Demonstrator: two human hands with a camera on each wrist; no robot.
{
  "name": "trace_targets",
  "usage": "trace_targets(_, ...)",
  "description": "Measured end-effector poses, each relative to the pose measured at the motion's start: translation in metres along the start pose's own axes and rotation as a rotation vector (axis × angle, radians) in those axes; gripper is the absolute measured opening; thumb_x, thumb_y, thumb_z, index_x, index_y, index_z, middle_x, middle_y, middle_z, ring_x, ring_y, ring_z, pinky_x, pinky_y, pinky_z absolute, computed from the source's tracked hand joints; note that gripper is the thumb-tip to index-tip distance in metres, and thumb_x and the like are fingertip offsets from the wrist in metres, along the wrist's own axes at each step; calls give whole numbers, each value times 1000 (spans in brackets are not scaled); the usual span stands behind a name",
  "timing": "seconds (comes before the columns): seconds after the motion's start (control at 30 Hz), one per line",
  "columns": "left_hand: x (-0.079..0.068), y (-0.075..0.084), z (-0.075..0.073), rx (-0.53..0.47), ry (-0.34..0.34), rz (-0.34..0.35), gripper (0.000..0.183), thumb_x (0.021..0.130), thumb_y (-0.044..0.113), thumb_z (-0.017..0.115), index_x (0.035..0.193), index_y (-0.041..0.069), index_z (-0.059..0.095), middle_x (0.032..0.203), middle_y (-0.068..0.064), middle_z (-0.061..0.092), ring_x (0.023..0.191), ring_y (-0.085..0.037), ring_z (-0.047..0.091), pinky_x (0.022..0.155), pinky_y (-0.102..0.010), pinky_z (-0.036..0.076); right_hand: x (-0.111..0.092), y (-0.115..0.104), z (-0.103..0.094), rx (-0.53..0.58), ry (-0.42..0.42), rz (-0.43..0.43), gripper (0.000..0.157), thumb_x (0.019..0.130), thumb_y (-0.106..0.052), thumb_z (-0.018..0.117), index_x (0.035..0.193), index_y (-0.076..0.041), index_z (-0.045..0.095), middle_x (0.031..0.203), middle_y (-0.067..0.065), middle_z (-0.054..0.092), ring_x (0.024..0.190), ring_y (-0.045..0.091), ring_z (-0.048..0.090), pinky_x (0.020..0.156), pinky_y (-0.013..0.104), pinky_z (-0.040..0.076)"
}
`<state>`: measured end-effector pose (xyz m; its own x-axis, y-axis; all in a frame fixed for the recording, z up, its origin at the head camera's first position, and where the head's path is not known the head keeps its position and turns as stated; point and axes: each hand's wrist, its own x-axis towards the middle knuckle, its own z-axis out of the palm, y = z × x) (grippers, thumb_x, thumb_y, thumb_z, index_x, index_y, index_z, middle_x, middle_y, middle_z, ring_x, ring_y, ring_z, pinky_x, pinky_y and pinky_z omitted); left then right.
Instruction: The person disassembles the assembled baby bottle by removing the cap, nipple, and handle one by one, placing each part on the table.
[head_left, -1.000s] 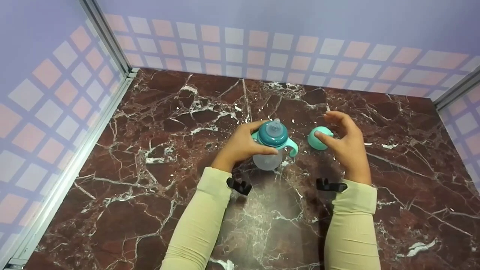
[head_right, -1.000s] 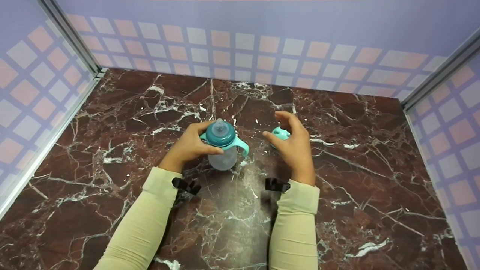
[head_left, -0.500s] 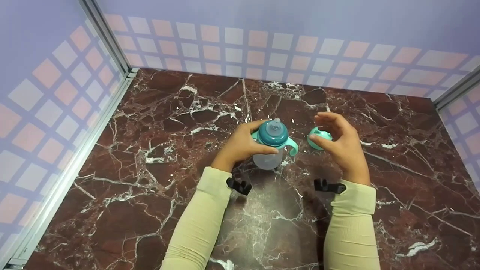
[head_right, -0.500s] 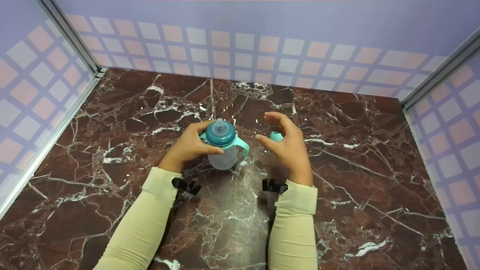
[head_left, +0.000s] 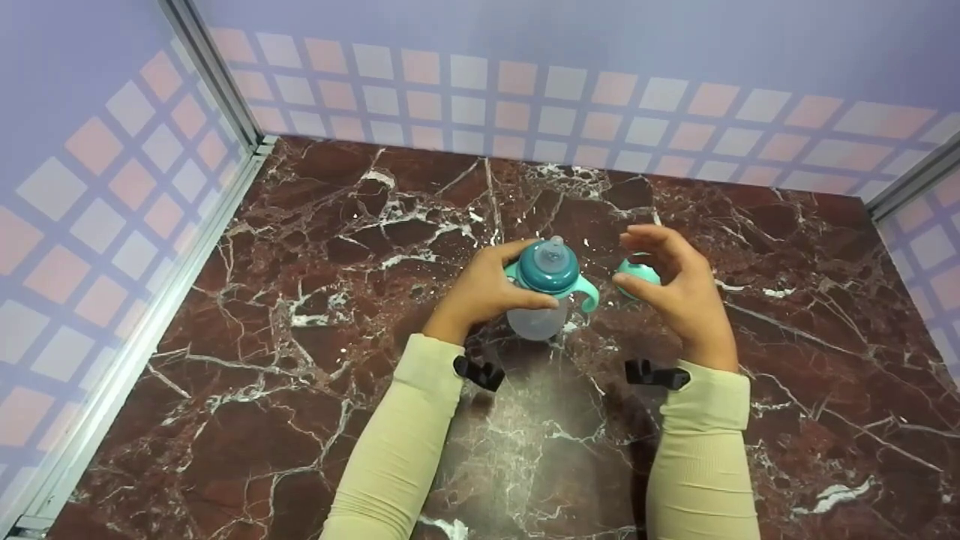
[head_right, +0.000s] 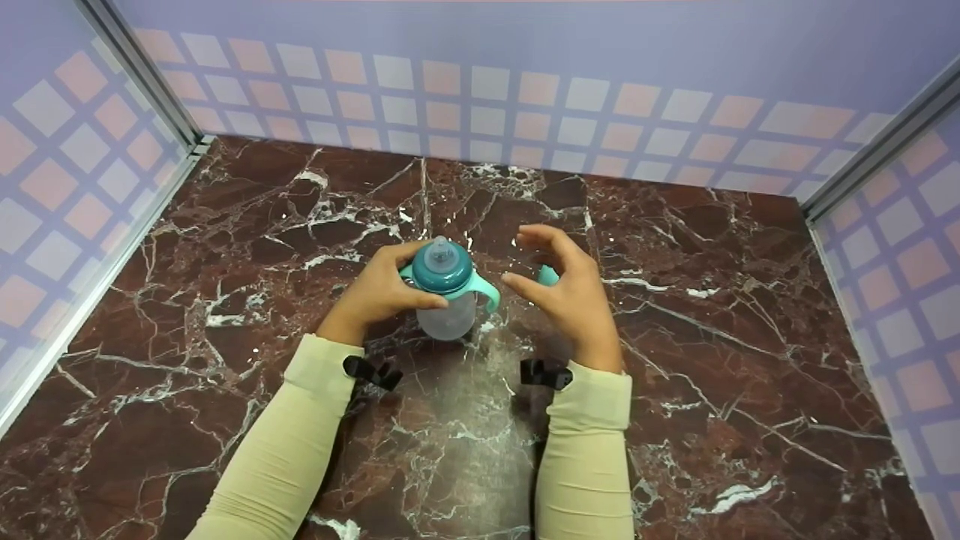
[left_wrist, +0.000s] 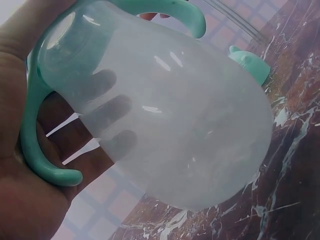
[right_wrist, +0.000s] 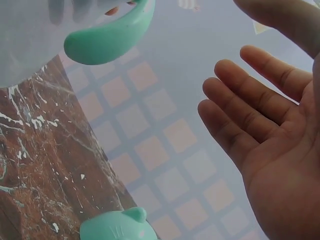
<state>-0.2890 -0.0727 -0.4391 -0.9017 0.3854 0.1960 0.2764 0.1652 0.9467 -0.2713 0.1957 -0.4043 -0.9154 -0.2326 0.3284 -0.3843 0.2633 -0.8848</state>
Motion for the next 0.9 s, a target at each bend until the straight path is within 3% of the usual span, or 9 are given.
trace_targets(0.4,-1,5,1,2,0,3,84,59,27,93,135,19,58,124,0,67,110,-12,63,102,-29,47,4,1,11,50,-34,-50,64,76,0,79,134,-2,52,124,7,63,114,27,58,98,25,48)
trace_targets(0.63,-5,2,3,18,-6,6,83,60,31,93,134,18,58,123,1,67,110,-12,63,102,-29,47,2,0,22,49,-63,-12,62,76,-2,80,132,-8,55,126,19,61,115,23,59,100,25,47)
trace_targets(0.73,-2,2,3,22,-6,16,83,60,31,92,134,18,58,122,1,68,109,-12,63,102,-30,47,4,-1,26,79,-57,-21,62,74,3,80,131,-4,55,125,23,60,115,23,59,100,27,48)
trace_targets(0.9,1,3,1,34,-16,39,83,59,32,93,134,18,58,122,1,68,109,-11,63,102,-29,47,8,-3,32,97,-81,-51,64,73,6,79,132,-1,54,125,19,61,115,23,59,99,29,48)
